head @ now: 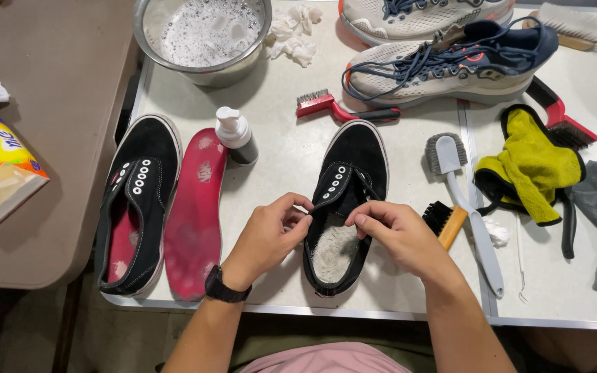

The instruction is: Cleaning the interior and exterior of a sneaker and its insole using brushes and cleaning solution.

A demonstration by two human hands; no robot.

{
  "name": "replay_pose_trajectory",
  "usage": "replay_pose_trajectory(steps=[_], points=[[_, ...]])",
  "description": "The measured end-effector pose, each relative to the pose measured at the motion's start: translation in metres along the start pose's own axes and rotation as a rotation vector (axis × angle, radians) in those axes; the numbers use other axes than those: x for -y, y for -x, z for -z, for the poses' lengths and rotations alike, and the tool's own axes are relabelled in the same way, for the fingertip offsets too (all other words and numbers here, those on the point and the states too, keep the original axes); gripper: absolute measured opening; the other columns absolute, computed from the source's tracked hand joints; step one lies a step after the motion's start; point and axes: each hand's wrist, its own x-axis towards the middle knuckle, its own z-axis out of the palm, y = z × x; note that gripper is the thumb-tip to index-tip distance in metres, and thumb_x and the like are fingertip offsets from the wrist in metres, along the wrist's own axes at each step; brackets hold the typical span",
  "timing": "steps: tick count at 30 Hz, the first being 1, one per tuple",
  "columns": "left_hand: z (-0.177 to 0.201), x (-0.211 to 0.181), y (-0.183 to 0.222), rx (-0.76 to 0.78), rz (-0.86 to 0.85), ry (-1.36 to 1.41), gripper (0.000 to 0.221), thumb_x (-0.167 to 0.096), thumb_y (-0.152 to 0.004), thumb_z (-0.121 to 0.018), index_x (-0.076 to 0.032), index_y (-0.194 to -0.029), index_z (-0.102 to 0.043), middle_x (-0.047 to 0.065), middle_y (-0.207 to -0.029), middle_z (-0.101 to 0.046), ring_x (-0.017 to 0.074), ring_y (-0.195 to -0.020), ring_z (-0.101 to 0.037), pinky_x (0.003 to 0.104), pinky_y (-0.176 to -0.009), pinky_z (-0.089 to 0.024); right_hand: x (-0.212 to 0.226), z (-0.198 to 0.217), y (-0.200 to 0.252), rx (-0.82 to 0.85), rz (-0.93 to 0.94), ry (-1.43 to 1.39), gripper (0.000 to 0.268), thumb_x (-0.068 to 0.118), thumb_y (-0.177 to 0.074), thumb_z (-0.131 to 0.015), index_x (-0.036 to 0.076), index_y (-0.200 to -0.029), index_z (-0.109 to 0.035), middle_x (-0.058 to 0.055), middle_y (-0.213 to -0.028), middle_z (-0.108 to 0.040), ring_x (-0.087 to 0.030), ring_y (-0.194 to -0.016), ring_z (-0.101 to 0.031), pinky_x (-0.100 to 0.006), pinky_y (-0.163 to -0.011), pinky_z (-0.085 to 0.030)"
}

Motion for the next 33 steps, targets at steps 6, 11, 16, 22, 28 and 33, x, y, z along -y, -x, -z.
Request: replay_pose_trajectory(steps=[6,11,16,22,28,33], points=[[0.0,-0.002,0.001,-0.008,-0.021,-0.023,0.022,-0.02,-0.095,-0.064,-0.01,-0.114,-0.068,0.014,-0.085,-0.08,0.0196,-0.074,-0.071,0.033,-0.069,-0.06,-0.007,0.012,0.039,-0.011,0.03,-0.007,0.023,0.01,-0.093,-0.067,0.003,-0.074,-0.079,-0.003,-0.059,-0.064,-0.011,-0.062,-0.047,-0.026,-0.058,-0.044],[-0.002,-0.014,0.004,-0.022,-0.002,-0.066,0.017,-0.017,-0.093,-0.062,-0.013,-0.108,-0.066,-0.001,-0.076,-0.074,0.0107,-0.064,-0.063,0.027,-0.066,-0.051,-0.011,0.019,0.062,-0.124,-0.029,0.342,0.008,0.015,-0.081,-0.083,0.011,-0.075,-0.082,0.002,-0.07,-0.073,-0.01,-0.064,-0.059,-0.025,-0.06,-0.047],[-0.013,-0.023,0.009,-0.071,0.056,-0.119,0.024,-0.019,-0.093,-0.057,-0.016,-0.118,-0.059,0.002,-0.078,-0.073,0.0151,-0.066,-0.066,0.03,-0.069,-0.05,-0.014,0.007,0.073,-0.222,0.072,0.407,0.035,0.029,-0.09,-0.072,0.009,-0.062,-0.076,0.002,-0.062,-0.068,-0.009,-0.056,-0.054,-0.025,-0.058,-0.039],[-0.021,-0.031,0.013,-0.044,0.047,-0.366,0.053,-0.021,-0.089,-0.058,-0.015,-0.142,-0.051,0.009,-0.08,-0.077,0.0336,-0.075,-0.071,0.042,-0.071,-0.052,-0.017,-0.035,0.034,-0.324,0.615,0.848,0.01,0.024,-0.089,-0.08,0.019,-0.098,-0.079,0.003,-0.085,-0.064,-0.018,-0.075,-0.059,-0.035,-0.069,-0.041],[-0.012,-0.049,0.022,-0.033,0.09,-0.285,0.056,-0.011,-0.096,-0.051,0.001,-0.15,-0.046,0.034,-0.093,-0.075,0.0427,-0.09,-0.077,0.049,-0.074,-0.062,-0.04,-0.07,0.004,-0.238,0.53,1.102,0.014,0.029,-0.079,-0.079,0.02,-0.09,-0.079,0.003,-0.077,-0.061,-0.019,-0.077,-0.051,-0.041,-0.08,-0.031],[-0.008,-0.055,0.024,0.012,0.063,-0.282,0.062,-0.011,-0.095,-0.051,0.002,-0.154,-0.041,0.036,-0.105,-0.073,0.0459,-0.106,-0.073,0.055,-0.087,-0.059,-0.051,-0.075,0.001,-0.157,0.433,1.076,0.012,0.026,-0.085,-0.075,0.019,-0.076,-0.077,0.005,-0.071,-0.059,-0.016,-0.075,-0.049,-0.039,-0.079,-0.029]])
